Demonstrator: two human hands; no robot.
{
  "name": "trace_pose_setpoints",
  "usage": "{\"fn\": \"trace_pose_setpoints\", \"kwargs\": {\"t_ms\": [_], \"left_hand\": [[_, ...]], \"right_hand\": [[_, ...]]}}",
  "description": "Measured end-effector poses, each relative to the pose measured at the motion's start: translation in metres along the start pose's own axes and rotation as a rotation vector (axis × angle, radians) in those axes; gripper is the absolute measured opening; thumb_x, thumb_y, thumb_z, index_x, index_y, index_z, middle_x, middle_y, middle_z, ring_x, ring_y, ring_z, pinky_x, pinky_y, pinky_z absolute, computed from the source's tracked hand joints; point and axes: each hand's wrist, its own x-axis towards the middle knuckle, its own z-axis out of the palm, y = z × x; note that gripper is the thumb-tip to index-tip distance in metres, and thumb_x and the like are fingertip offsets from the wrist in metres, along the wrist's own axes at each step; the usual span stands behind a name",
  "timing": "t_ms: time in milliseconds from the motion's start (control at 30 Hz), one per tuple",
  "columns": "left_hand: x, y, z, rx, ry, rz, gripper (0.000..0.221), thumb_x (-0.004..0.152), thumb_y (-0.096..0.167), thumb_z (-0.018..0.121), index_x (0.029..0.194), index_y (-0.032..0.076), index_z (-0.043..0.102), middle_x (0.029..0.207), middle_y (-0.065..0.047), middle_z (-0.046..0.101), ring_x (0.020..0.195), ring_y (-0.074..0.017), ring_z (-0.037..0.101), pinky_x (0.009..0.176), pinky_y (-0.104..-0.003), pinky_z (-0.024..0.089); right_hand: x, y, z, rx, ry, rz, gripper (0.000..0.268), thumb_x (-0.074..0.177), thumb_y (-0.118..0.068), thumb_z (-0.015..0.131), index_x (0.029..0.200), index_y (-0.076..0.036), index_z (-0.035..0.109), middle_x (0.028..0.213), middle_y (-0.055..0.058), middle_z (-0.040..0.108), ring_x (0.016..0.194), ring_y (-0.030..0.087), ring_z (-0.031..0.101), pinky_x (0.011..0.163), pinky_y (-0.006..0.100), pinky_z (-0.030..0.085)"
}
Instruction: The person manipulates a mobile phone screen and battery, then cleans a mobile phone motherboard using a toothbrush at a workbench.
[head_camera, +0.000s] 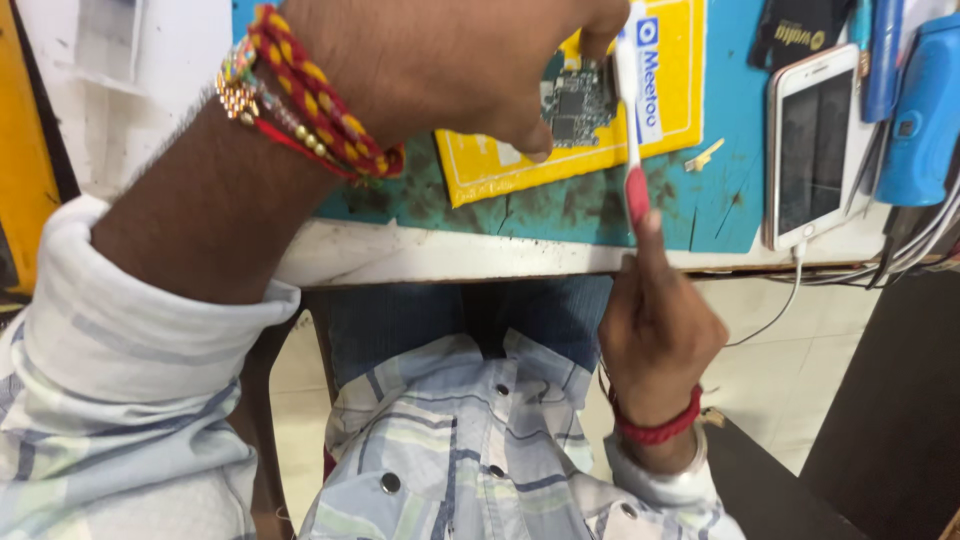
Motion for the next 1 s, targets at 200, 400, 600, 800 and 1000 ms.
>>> {"fn": "trace_pose_setpoints", "kwargs": {"t_ms": [200, 400, 600, 800, 1000], "left_hand": [[-0.002, 0.002, -0.001, 0.027, 0.003, -0.012, 0.069, 0.065, 0.039, 0.096, 0.121, 0.009, 0.070, 0.095, -0.016, 0.075, 0.077, -0.0342, 0.071, 0.064, -0.049, 0.055], [0.001, 0.006, -0.007, -0.006, -0.019, -0.028, 0.071, 0.061, 0.038, 0.097, 0.121, 0.009, 0.072, 0.099, -0.018, 0.075, 0.078, -0.0350, 0.071, 0.067, -0.048, 0.056], [0.001, 0.008, -0.010, -0.019, -0.034, -0.050, 0.067, 0.059, 0.035, 0.097, 0.118, 0.012, 0.075, 0.100, -0.015, 0.076, 0.084, -0.0353, 0.072, 0.073, -0.049, 0.056], [0.006, 0.007, -0.011, -0.010, -0.100, -0.096, 0.071, 0.057, 0.037, 0.098, 0.120, 0.012, 0.075, 0.101, -0.016, 0.075, 0.085, -0.0357, 0.072, 0.074, -0.048, 0.056], [0.003, 0.006, -0.006, -0.054, -0.037, -0.099, 0.074, 0.055, 0.034, 0.098, 0.121, 0.010, 0.074, 0.101, -0.017, 0.075, 0.081, -0.0358, 0.072, 0.070, -0.049, 0.056]], "right_hand": [[-0.016, -0.005, -0.011, 0.088, 0.006, -0.025, 0.052, 0.108, 0.009, 0.064, 0.153, -0.014, 0.057, 0.078, 0.013, 0.059, 0.060, 0.017, 0.055, 0.062, 0.030, 0.045], [0.002, -0.002, -0.002, -0.002, -0.027, 0.009, 0.051, 0.097, 0.012, 0.071, 0.145, -0.003, 0.062, 0.061, 0.012, 0.051, 0.049, 0.021, 0.047, 0.055, 0.036, 0.040], [-0.010, -0.010, -0.012, 0.135, -0.025, -0.031, 0.059, 0.098, 0.010, 0.066, 0.152, -0.011, 0.056, 0.074, 0.011, 0.055, 0.054, 0.017, 0.053, 0.056, 0.031, 0.043], [0.009, -0.006, -0.003, 0.034, -0.021, -0.033, 0.054, 0.096, 0.012, 0.067, 0.147, -0.004, 0.060, 0.069, 0.010, 0.053, 0.053, 0.020, 0.048, 0.056, 0.036, 0.038], [-0.010, -0.012, -0.012, 0.123, -0.005, -0.073, 0.062, 0.098, 0.009, 0.064, 0.155, -0.015, 0.055, 0.081, 0.014, 0.064, 0.058, 0.017, 0.055, 0.059, 0.031, 0.042]]}}
